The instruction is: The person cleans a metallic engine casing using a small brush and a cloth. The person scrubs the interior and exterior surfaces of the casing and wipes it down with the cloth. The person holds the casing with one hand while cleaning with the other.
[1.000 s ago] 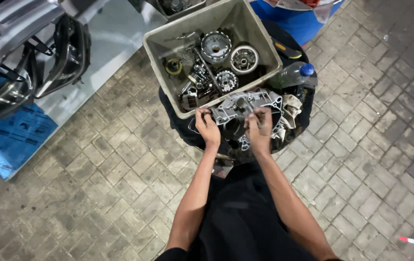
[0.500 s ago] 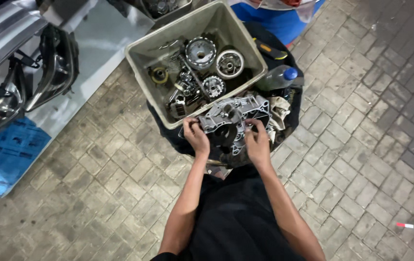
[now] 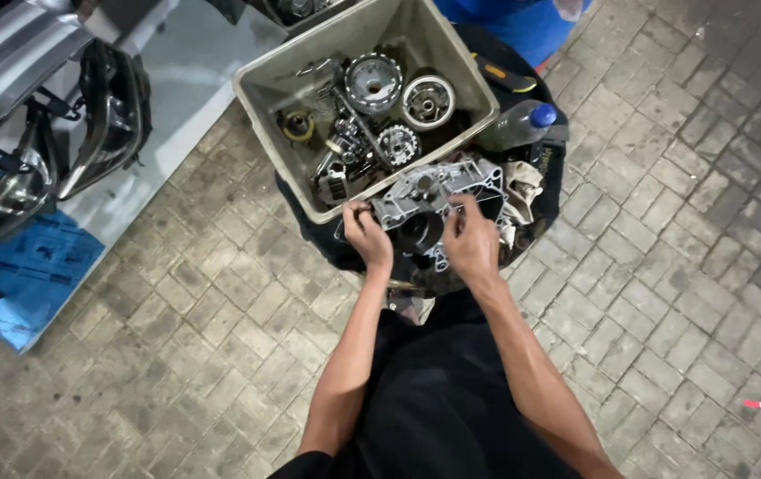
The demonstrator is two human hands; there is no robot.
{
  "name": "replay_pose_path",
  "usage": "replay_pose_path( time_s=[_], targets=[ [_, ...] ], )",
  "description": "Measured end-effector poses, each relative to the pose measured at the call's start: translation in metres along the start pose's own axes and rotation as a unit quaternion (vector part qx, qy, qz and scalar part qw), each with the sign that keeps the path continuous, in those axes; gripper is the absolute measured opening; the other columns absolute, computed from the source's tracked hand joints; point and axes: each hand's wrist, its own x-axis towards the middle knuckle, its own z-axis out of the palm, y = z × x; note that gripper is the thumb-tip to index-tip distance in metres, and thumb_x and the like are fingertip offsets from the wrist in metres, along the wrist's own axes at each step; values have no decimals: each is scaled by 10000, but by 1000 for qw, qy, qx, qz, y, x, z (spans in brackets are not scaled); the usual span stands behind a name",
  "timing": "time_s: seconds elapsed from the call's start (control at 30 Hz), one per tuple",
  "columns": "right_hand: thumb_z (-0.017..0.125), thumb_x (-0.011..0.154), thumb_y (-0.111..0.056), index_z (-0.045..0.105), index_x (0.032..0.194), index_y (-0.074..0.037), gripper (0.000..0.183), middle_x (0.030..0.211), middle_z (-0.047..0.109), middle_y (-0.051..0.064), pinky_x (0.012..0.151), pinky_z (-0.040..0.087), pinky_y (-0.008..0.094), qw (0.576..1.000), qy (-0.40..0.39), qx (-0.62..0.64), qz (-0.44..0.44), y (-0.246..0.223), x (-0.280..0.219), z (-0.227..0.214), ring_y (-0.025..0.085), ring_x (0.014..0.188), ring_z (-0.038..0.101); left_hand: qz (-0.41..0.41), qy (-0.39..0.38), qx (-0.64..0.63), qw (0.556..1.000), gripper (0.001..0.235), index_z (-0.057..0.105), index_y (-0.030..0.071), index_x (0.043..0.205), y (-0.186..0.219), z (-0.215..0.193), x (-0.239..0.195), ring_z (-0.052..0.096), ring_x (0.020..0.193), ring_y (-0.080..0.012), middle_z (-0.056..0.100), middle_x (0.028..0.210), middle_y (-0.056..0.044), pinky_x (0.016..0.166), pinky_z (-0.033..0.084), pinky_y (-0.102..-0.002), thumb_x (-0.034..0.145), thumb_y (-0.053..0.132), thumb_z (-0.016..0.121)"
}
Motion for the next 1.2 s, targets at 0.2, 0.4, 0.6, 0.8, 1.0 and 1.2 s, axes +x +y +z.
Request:
replay_pose_path(
  time_s=[0.2,0.4,0.6,0.8,1.0,1.2],
  targets=[
    [455,1015,-282,630,1262,-324,305,839,755,228,887,548,612,996,-34,-76,-22,16,12,6,481,904,728,54,18,-50,997,130,530,86,825,16,4,1,600,781,-208,544,768,-83,823,490,-336,873,-15,463],
    [471,965,-339,724,1219,-279,364,769,744,223,791,587,598,961,-102,-242,-82,18,36,4,457,848,763,79,10,-68,994,142,535,95,840,-3,6,7,610,767,-233,555,757,-80,808,500,-352,908,-18,481],
    [495,989,-278,715,1132,-159,288,725,717,241,724,580,605,953,-54,-223,-200,23,28,-6,467,773,750,48,14,-50,998,134,523,95,850,16,3,4,577,723,-219,560,767,-82,779,502,-344,908,-12,465],
    [477,999,-291,658,1286,-269,340,699,708,185,732,580,605,966,-19,-194,-170,35,19,6,441,761,747,45,18,-51,998,143,519,103,833,21,0,5,575,707,-193,557,749,-65,767,503,-335,908,-9,472],
    [486,986,-271,650,1242,-222,308,720,719,212,768,566,617,980,-2,-145,-139,18,15,11,466,785,742,39,23,-37,998,122,534,93,856,15,3,4,610,758,-277,584,786,-124,814,511,-384,909,-2,480],
    [459,1017,-242,662,1279,-197,334,774,707,281,772,527,663,993,39,-15,-114,28,7,25,532,820,700,47,26,-31,998,152,549,99,842,13,4,-1,617,735,-266,589,744,-113,793,526,-364,930,-4,480]
  ],
)
